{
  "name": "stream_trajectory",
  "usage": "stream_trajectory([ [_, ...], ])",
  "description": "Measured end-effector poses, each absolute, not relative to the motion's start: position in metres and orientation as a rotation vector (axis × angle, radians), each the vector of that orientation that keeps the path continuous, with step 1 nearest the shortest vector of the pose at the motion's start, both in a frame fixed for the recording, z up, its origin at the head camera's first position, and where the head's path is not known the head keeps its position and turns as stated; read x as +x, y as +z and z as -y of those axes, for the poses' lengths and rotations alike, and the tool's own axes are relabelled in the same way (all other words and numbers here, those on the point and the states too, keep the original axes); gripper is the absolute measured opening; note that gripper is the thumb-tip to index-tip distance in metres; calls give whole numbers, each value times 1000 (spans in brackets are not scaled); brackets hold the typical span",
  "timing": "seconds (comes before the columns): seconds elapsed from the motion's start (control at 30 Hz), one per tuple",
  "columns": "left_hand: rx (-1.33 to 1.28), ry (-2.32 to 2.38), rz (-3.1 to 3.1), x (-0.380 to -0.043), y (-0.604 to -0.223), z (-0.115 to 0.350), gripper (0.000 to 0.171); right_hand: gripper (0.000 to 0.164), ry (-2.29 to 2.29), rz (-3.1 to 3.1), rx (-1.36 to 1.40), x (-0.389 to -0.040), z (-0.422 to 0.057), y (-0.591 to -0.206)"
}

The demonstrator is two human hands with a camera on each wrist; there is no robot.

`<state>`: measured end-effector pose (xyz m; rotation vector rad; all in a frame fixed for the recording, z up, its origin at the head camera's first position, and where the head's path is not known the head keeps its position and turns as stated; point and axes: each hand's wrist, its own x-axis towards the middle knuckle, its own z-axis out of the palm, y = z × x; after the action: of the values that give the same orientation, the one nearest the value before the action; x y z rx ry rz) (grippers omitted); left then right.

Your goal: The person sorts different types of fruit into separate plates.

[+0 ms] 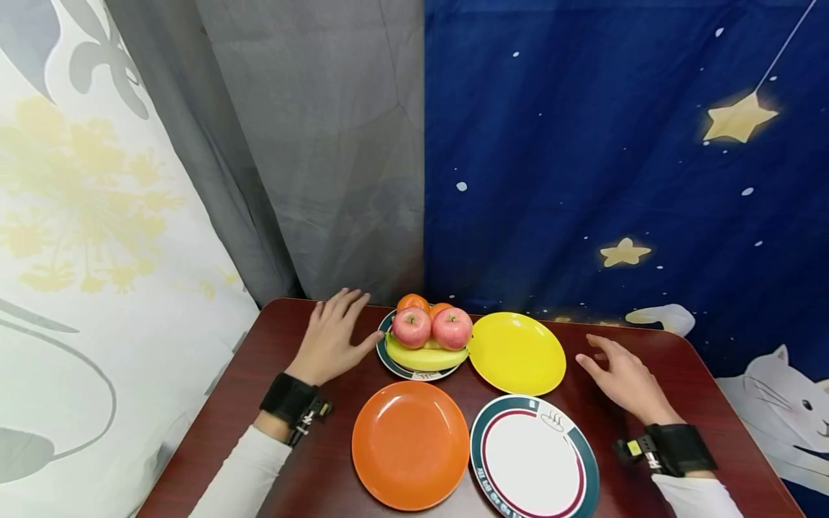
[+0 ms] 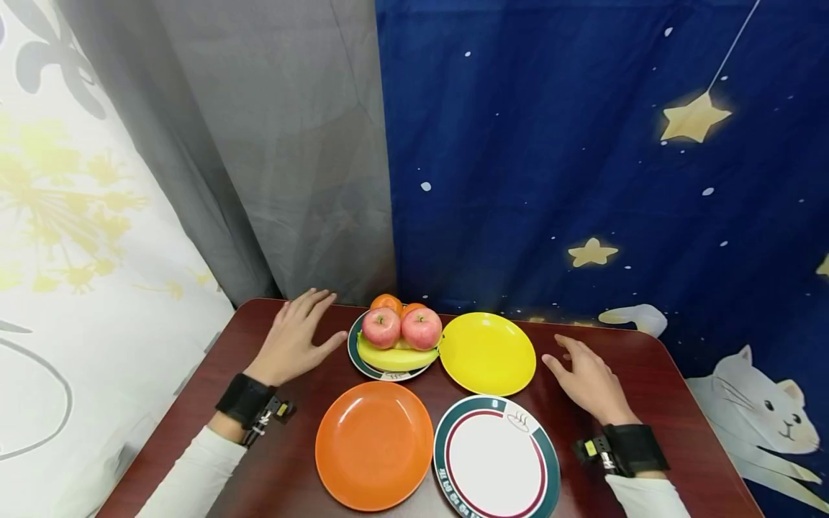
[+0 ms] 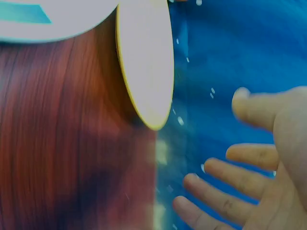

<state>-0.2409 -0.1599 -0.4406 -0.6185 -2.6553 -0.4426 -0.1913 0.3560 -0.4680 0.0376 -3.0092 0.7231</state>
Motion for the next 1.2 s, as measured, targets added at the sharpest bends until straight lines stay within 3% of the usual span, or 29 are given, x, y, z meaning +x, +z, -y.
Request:
stream_trajectory([
  [0.2,-838,-404,2532,-251,-419,98,67,67,930,3012,-118,-212,-340,-486],
  [0.53,-1096,-204,2618,-267,-440,18,81,74,1172,3039,-206,-218,-330,-511],
  [0.93,-996,105,2878,-288,-457,-14,96,66,1198,3008,-178,-216,-326,-518],
  [1.07,-996,146,2874,-290,-462,-15,90,65,1202,3000,-182,-215,-325,-518],
  [1.2,-1002,136,2810,-293,-468,-14,74,65,1214,2994,-187,-214,-322,-517],
])
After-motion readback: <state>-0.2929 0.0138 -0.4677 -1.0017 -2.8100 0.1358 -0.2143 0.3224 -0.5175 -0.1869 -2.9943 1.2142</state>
